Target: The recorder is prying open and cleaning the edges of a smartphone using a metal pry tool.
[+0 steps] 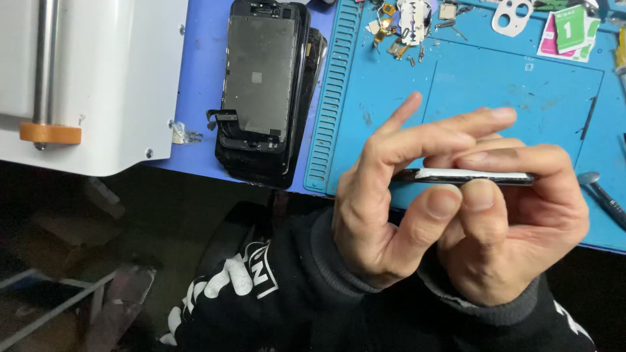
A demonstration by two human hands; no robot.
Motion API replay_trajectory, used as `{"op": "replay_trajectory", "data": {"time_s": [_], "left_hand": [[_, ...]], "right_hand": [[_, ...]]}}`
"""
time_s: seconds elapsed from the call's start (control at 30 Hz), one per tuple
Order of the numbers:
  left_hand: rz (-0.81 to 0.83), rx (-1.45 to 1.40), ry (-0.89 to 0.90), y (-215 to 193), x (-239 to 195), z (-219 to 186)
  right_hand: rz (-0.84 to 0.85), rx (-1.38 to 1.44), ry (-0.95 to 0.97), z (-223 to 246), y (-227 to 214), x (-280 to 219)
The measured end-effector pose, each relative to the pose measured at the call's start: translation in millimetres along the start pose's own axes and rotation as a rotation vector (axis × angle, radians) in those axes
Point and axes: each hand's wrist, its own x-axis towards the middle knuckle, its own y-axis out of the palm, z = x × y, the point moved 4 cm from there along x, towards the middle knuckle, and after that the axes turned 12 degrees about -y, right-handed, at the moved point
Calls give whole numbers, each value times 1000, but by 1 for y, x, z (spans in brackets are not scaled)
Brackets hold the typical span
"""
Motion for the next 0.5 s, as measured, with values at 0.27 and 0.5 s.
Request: {"op": "replay_trajectory", "data": {"time_s": [0.27,0.5], "left_hand": [[-114,29,21,10,-5,15],[-155,106,63,10,-5,9]], "right_hand": [[-36,-51,45,-4,-11,-6],[-5,-56,39,0,-10,-6]]}}
